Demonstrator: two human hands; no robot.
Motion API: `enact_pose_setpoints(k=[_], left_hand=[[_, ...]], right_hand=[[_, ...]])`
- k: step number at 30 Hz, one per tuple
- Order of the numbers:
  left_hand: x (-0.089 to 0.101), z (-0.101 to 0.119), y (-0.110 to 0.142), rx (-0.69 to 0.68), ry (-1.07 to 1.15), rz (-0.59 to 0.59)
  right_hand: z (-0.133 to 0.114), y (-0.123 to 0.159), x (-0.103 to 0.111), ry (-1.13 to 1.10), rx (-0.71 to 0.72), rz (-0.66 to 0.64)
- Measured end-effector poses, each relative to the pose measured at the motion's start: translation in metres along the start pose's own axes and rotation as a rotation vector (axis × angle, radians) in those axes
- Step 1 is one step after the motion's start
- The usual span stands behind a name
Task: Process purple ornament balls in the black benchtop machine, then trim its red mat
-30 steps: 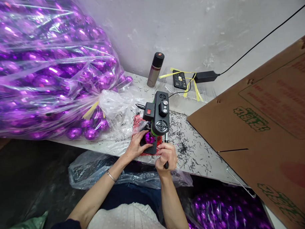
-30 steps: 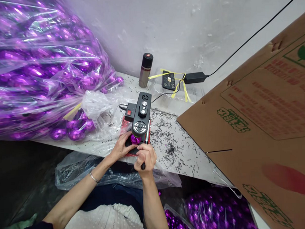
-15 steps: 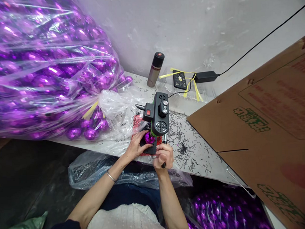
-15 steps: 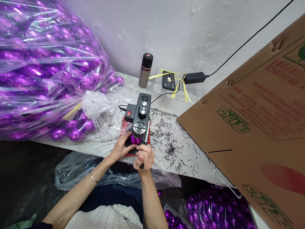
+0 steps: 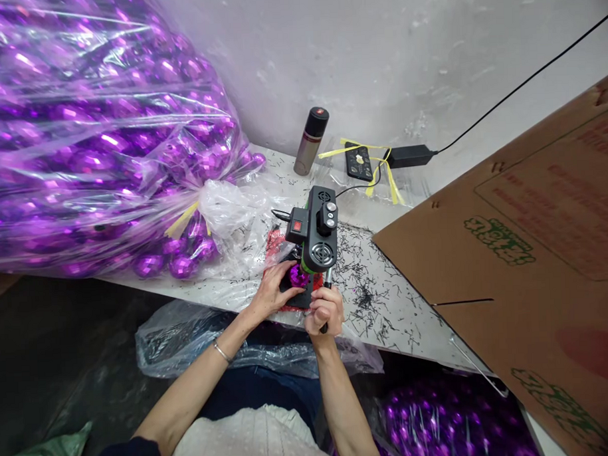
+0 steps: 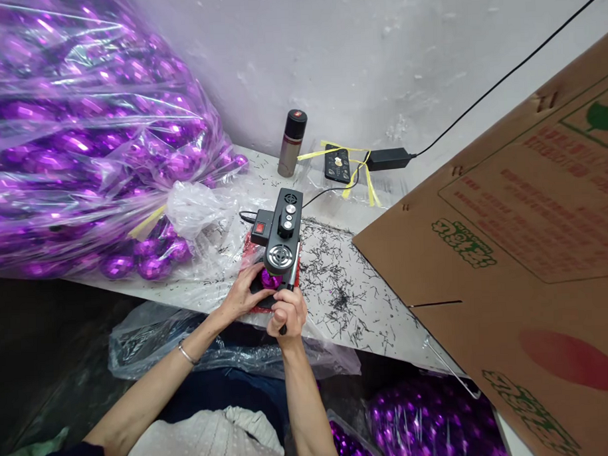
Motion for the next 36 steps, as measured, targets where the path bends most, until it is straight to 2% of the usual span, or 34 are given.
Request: enact_pose_setpoints(k=[8, 11, 18, 22, 26, 28, 30, 32, 34, 36], left_hand=[[0.001, -0.001, -0.002, 0.001, 0.02, -0.011], [0.002, -0.001, -0.002, 0.001, 0.028, -0.018], [0.001, -0.001, -0.001, 0.066, 0.051, -0.031], [0.005, 0.01, 0.005, 0.08, 0.062, 0.023], [0.025, 0.033, 0.023, 0.069, 0.047, 0.073], [0.038, 0.044, 0.042, 0.035, 0.038, 0.009], [0.048, 0.055, 0.067, -0.062, 0.044, -0.141], [0.054, 0.063, 0.093, -0.099, 0.019, -0.278], [0.055, 0.066, 0.111, -0.09, -0.076, -0.328], [0.054, 0.067, 0.11, -0.104, -0.116, -0.31]], right_hand=[[0.0, -0.005, 0.001, -0.008, 0.036, -0.032], [-0.013, -0.019, 0.005, -0.025, -0.003, -0.042], [-0.054, -0.066, 0.012, -0.066, -0.213, -0.03], [-0.059, -0.071, 0.012, -0.091, -0.217, -0.029], [-0.055, -0.063, 0.013, -0.081, -0.181, -0.025], [-0.053, -0.06, 0.014, -0.07, -0.177, -0.035], [-0.052, -0.057, 0.015, -0.064, -0.177, -0.046], [-0.051, -0.055, 0.014, -0.067, -0.177, -0.043], [-0.05, -0.054, 0.013, -0.077, -0.181, -0.021], [-0.05, -0.053, 0.012, -0.081, -0.186, 0.001]])
Point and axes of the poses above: each hand's wrist, its own y-axis away from the middle knuckle, its own x-axis out of the back of the hand, z = x × y, the point moved 2 cm from there along -y, towards the middle knuckle, and after that the axes turned 15 degrees about -x, right-handed, at the moved point
